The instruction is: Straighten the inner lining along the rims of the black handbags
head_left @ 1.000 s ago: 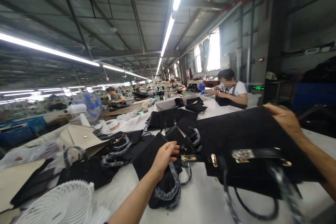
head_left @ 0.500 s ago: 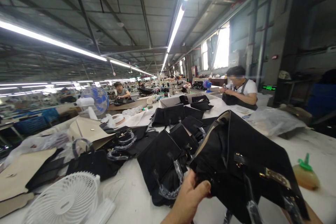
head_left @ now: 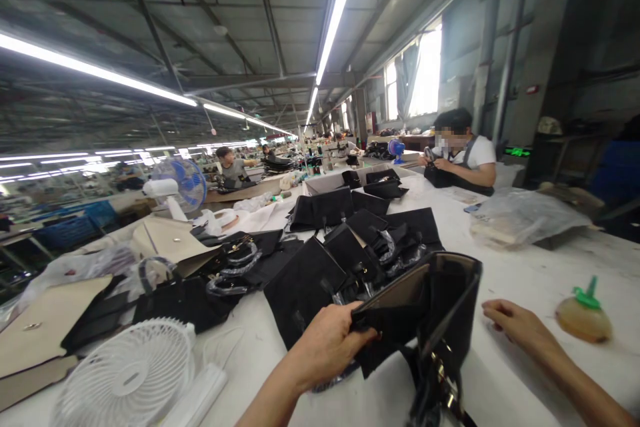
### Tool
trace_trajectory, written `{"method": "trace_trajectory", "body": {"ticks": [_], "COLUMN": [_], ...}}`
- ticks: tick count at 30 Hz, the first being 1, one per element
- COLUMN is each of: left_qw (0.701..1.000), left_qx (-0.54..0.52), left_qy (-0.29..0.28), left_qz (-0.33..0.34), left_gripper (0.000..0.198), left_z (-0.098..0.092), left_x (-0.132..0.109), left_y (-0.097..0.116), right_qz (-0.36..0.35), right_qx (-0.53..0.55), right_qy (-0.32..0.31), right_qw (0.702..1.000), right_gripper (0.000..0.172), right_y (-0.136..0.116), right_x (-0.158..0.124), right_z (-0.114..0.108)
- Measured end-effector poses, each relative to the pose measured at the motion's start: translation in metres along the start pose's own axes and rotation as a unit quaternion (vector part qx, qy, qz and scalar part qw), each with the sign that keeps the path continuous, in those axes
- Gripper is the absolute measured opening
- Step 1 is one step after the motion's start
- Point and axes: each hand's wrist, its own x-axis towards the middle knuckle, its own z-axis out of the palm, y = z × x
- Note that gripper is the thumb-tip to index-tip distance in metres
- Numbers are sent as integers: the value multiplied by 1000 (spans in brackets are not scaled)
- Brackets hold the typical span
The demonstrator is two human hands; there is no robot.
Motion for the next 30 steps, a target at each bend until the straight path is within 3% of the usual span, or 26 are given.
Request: {"method": "trace_trajectory", "body": {"ticks": [3,5,7,10,13,17,24,27,30], "left_qw": [997,994,994,986,967,953,958,961,962], "left_qx": [-68,-91,-97,-156,-247,-298,-249,-235,-231], "left_qy": [23,42,46,55,55,54,139,140,140], "left_qz": [-40,-44,-36,-29,-28,-26,-44,-42,-32], "left_gripper": [18,18,15,14,43,43,42,41,38], "left_z": [16,23,25,22,18,18,27,29,30], "left_x": [14,21,24,22,18,18,27,26,24], "left_y": [-31,-43,-45,-37,-24,-17,-31,-33,-33], "right_qz": [56,36,-31,-239,-391,-454,-441,-441,-429], "right_qx": [36,24,37,41,12,-69,-179,-186,-200], "right_qy": [74,161,223,127,1,-100,-168,-171,-134], "right_qw": [995,986,974,962,920,883,863,861,871], "right_gripper": [32,34,34,26,20,17,14,21,22], "right_y": [-25,-64,-110,-168,-203,-224,-227,-225,-225], "right_x": [-5,-13,-22,-33,-35,-33,-25,-22,-23], "right_z": [-27,-45,-58,-60,-45,-20,-2,2,6]}}
